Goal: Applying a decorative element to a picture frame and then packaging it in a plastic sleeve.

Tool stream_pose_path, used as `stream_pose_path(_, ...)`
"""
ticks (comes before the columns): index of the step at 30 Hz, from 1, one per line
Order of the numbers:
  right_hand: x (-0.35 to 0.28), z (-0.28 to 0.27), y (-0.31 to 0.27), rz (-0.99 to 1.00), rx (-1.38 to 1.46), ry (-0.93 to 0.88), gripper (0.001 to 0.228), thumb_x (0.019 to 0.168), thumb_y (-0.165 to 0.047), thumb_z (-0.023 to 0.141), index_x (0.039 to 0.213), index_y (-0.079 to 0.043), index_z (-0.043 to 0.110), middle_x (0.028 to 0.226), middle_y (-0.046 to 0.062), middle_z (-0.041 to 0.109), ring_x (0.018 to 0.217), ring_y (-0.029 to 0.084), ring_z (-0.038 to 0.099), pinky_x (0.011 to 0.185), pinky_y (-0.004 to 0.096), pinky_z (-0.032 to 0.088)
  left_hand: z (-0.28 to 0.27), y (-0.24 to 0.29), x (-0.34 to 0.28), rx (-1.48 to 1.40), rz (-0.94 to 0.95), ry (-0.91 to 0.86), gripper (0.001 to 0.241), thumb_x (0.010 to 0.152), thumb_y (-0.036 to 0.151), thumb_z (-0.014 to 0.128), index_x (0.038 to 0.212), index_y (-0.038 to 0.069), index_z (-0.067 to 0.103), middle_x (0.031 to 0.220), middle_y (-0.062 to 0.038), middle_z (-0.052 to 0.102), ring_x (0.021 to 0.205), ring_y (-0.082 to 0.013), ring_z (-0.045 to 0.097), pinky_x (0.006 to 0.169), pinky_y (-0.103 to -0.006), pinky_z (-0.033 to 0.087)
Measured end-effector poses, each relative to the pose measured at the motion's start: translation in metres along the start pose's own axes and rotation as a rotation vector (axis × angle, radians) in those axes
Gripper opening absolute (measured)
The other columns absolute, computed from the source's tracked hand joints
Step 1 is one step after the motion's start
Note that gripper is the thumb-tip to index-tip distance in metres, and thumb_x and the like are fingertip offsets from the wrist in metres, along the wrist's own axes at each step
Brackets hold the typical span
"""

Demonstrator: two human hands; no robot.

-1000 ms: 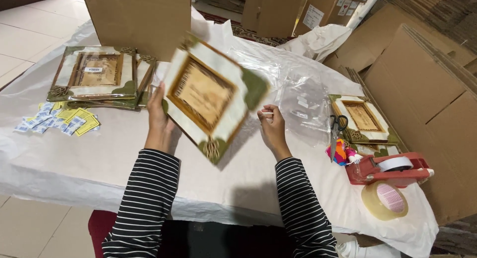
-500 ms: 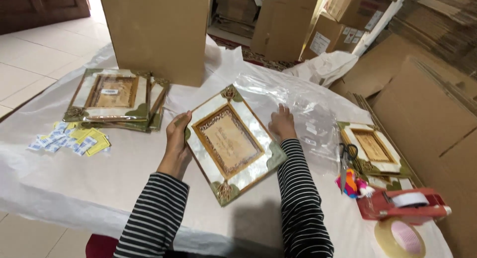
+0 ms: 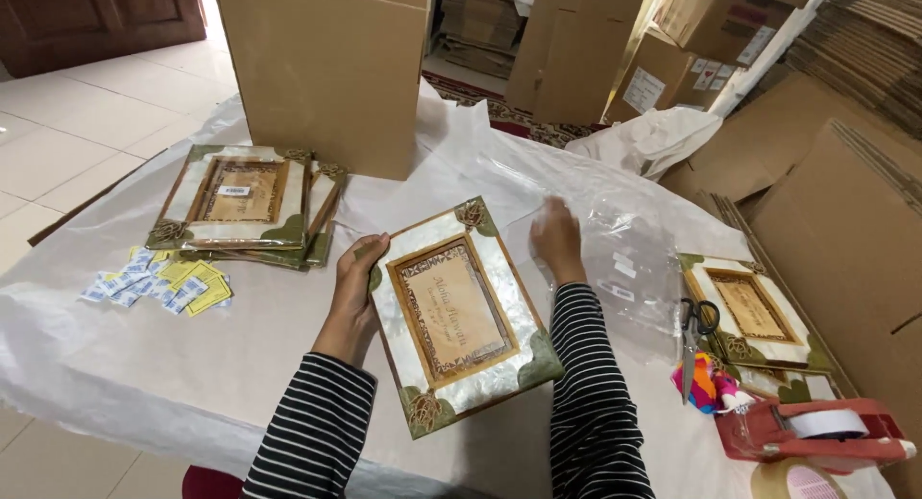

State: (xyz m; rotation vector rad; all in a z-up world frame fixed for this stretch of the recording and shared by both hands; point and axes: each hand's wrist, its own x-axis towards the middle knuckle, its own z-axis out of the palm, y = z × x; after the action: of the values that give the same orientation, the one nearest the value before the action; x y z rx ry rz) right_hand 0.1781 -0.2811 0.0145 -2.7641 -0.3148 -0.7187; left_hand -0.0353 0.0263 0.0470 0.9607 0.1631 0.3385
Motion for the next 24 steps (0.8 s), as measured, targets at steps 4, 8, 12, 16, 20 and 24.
stream_pose_path(4,-0.004,-0.062,-0.035,-0.124,0.443,0.342,0.038,0.088,0.004,0.066,0.125,0.005,0.062,0.121,0.02,0.06,0.104,0.037,0.069,0.082,0.04,0.061,0.0,-0.008,0.001,0.029,0.008,-0.029,0.027,0.085,0.031,0.083,0.095,0.01,0.069,0.069,0.006,0.054,0.06,-0.0022,0.05,0.057,-0.0154,0.035)
stream_pose_path(8,-0.025,-0.091,-0.048,0.022,1.017,0.414,0.041,0.091,0.012,0.061,0.131,0.007,0.055,0.132,0.019,0.055,0.095,0.028,0.074,0.08,0.031,0.065,0.001,-0.02,0.002,0.051,0.024,-0.102,0.027,0.085,0.031,0.084,0.095,0.01,0.069,0.069,0.005,0.057,0.062,-0.0016,0.052,0.059,-0.0149,0.037)
stream_pose_path(12,-0.069,-0.116,-0.057,0.26,1.267,0.204,0.054,0.091,0.004,0.063,0.143,-0.002,0.051,0.107,0.023,0.073,0.086,0.023,0.077,0.08,0.024,0.065,0.013,-0.012,-0.019,0.09,-0.021,-0.188,0.026,0.088,0.03,0.082,0.097,0.01,0.068,0.079,0.002,0.062,0.077,-0.0055,0.057,0.072,-0.0176,0.042)
stream_pose_path(16,-0.112,-0.077,-0.019,0.228,1.323,0.143,0.054,0.092,0.007,0.063,0.144,0.004,0.048,0.148,0.024,0.049,0.111,0.038,0.069,0.095,0.044,0.061,0.017,-0.029,-0.02,0.141,-0.06,-0.249,0.027,0.087,0.03,0.082,0.1,0.01,0.068,0.083,0.0,0.064,0.081,-0.0076,0.059,0.075,-0.0197,0.044)
stream_pose_path(20,-0.14,-0.08,-0.031,0.34,1.463,0.067,0.06,0.094,0.002,0.066,0.149,0.002,0.042,0.154,0.015,0.042,0.119,0.034,0.066,0.098,0.036,0.06,0.013,-0.053,-0.006,0.251,-0.085,-0.29,0.029,0.088,0.031,0.082,0.104,0.011,0.068,0.084,-0.001,0.065,0.08,-0.0076,0.059,0.073,-0.02,0.044)
stream_pose_path(24,-0.143,-0.07,-0.03,0.378,1.495,0.066,0.058,0.093,0.004,0.063,0.149,-0.001,0.045,0.15,0.011,0.045,0.119,0.035,0.067,0.095,0.034,0.061,0.024,-0.048,-0.013,0.32,-0.129,-0.319,0.04,0.087,0.033,0.083,0.112,0.007,0.065,0.081,-0.004,0.064,0.066,-0.0056,0.054,0.06,-0.0189,0.042)
